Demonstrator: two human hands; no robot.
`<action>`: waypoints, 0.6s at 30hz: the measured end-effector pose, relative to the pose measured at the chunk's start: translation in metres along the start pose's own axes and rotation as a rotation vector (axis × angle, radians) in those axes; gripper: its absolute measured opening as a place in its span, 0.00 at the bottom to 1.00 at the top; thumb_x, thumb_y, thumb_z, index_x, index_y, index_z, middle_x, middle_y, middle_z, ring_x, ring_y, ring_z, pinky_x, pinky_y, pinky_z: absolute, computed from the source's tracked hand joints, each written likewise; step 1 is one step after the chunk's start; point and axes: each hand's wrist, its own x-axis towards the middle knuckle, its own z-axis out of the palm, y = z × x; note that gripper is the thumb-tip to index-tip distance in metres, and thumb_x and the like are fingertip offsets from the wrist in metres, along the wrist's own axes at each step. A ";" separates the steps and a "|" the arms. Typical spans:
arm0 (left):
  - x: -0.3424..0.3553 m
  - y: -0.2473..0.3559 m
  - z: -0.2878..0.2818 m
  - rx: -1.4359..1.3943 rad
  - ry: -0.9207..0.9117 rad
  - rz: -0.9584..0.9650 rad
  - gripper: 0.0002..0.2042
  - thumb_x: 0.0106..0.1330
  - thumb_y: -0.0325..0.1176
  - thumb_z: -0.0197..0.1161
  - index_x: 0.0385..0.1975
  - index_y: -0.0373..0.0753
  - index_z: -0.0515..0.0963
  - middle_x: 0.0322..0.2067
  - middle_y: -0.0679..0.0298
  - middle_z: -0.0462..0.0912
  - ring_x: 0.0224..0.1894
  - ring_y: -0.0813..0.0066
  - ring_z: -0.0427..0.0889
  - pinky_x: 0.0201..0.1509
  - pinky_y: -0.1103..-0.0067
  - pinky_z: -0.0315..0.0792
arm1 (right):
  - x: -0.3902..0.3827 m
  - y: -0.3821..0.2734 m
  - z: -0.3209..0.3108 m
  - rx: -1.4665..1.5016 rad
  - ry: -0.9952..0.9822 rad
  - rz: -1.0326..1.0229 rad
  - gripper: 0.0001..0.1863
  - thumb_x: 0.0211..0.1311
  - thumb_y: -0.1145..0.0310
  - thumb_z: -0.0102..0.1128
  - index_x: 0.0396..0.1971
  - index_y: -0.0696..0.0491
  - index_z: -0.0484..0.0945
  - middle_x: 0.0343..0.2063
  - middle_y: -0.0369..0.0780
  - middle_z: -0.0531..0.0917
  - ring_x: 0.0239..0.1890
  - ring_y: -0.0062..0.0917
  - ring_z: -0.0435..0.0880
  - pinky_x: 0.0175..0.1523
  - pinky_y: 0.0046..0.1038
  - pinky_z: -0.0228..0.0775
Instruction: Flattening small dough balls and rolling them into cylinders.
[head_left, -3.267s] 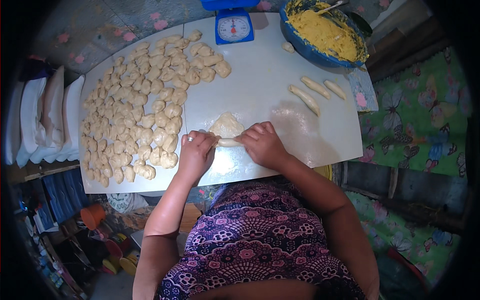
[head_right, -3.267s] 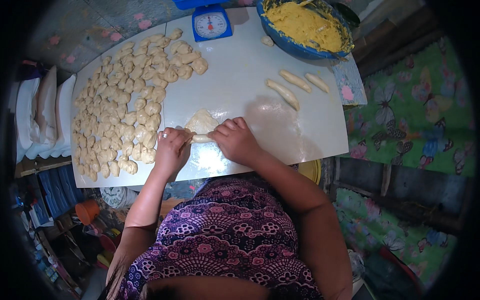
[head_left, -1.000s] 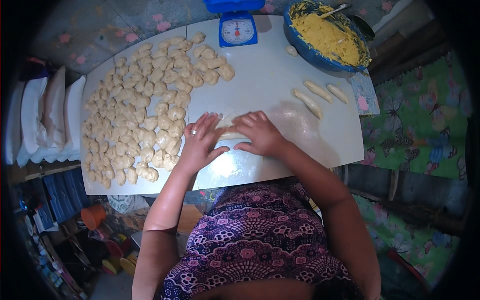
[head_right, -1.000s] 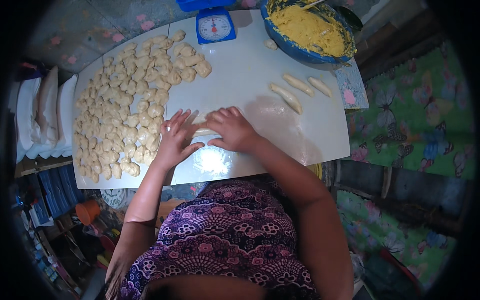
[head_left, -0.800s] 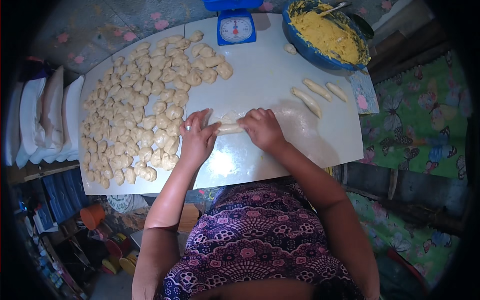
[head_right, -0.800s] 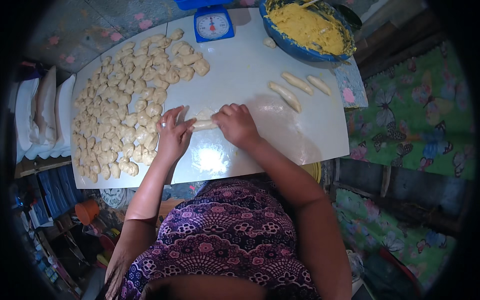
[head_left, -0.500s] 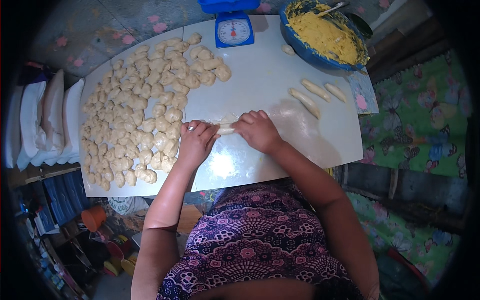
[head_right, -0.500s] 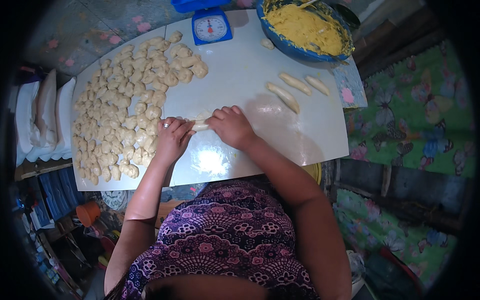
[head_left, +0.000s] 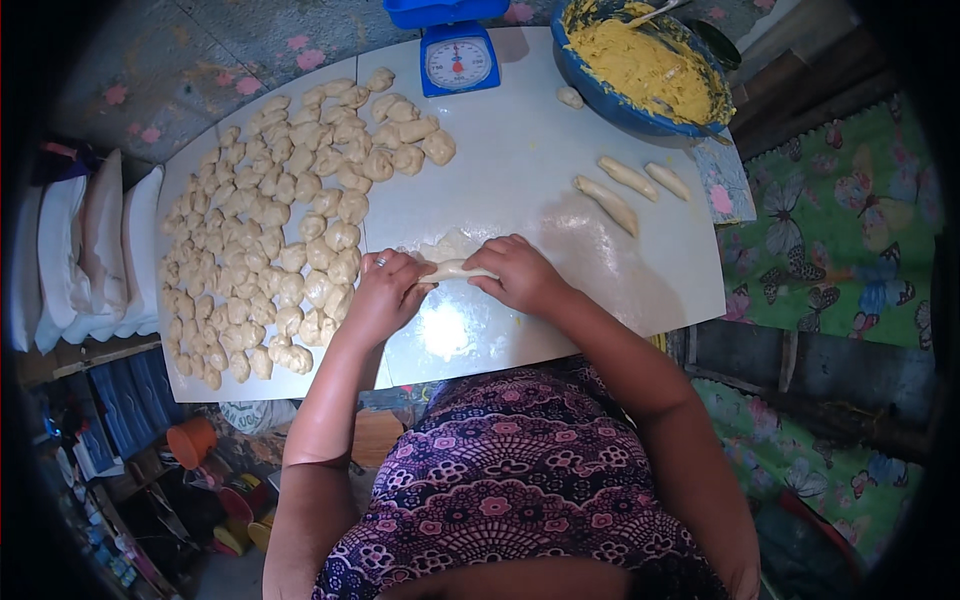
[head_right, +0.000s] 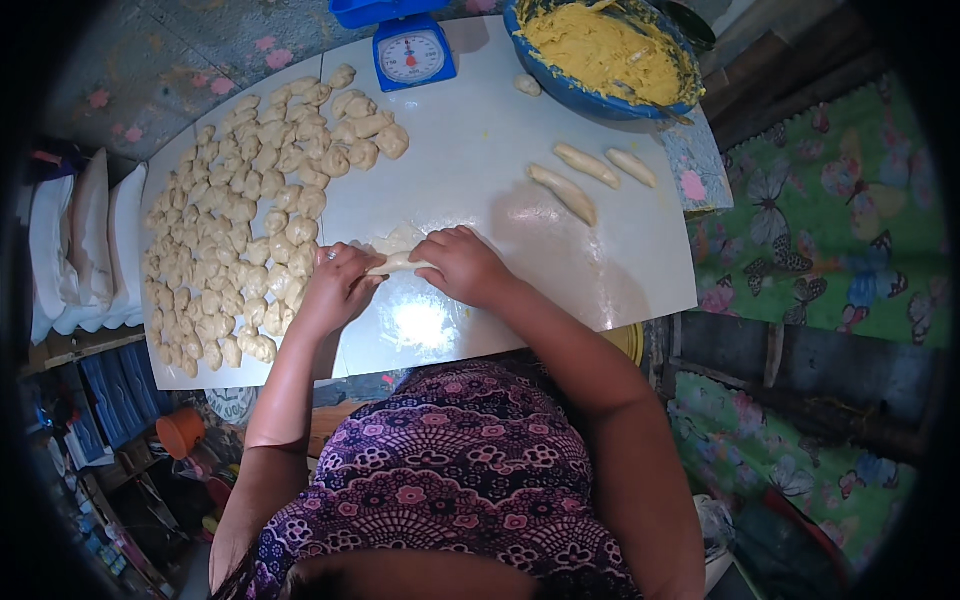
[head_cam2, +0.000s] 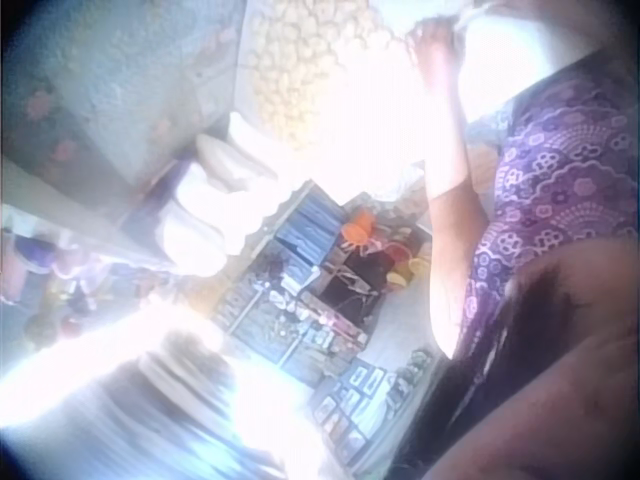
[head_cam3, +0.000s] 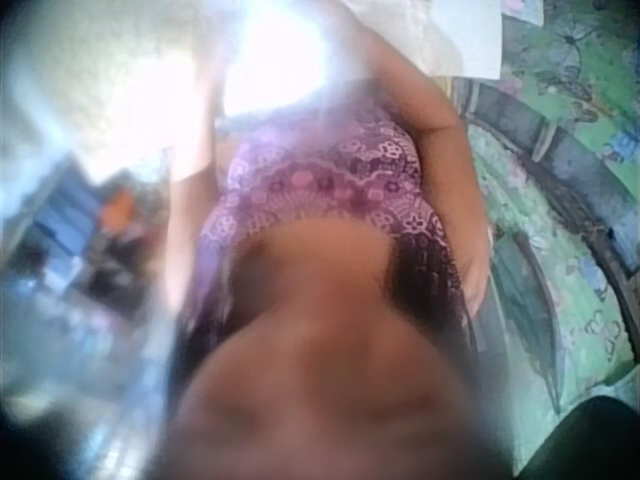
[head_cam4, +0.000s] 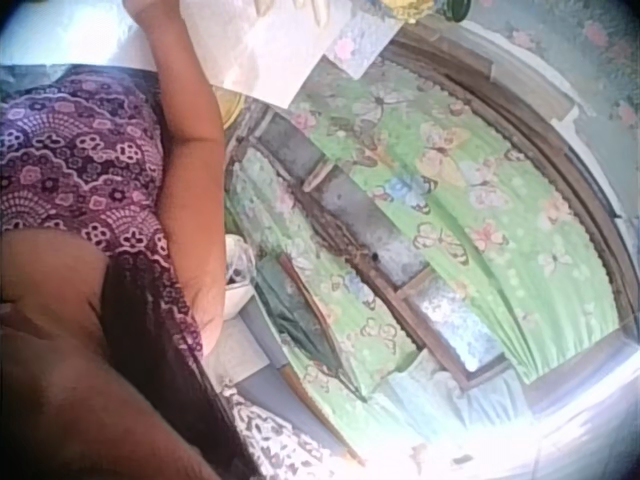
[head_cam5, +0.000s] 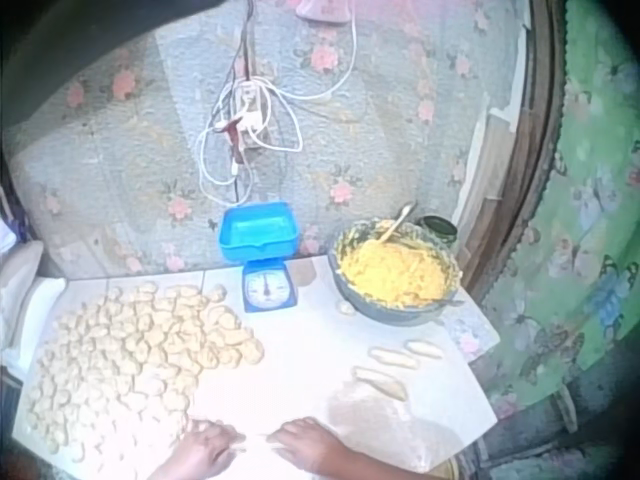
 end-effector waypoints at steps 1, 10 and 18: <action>0.003 0.002 -0.002 -0.001 -0.001 0.001 0.13 0.57 0.34 0.65 0.42 0.42 0.80 0.35 0.64 0.80 0.42 0.66 0.74 0.50 0.70 0.59 | -0.002 -0.001 -0.003 0.087 0.025 -0.005 0.10 0.56 0.65 0.62 0.38 0.49 0.79 0.32 0.37 0.79 0.41 0.31 0.78 0.50 0.34 0.65; 0.021 0.008 0.008 0.166 0.258 -0.128 0.10 0.59 0.31 0.61 0.40 0.41 0.81 0.33 0.61 0.80 0.43 0.63 0.75 0.51 0.67 0.61 | 0.016 -0.007 0.002 -0.309 0.224 0.234 0.11 0.57 0.68 0.55 0.41 0.45 0.79 0.35 0.35 0.78 0.46 0.28 0.75 0.52 0.32 0.61; 0.017 0.002 0.012 0.139 0.129 -0.023 0.15 0.58 0.33 0.64 0.46 0.42 0.79 0.40 0.63 0.78 0.46 0.62 0.74 0.52 0.66 0.61 | 0.019 -0.002 0.001 -0.201 0.021 0.058 0.18 0.58 0.66 0.58 0.50 0.43 0.77 0.40 0.35 0.76 0.47 0.28 0.73 0.53 0.33 0.58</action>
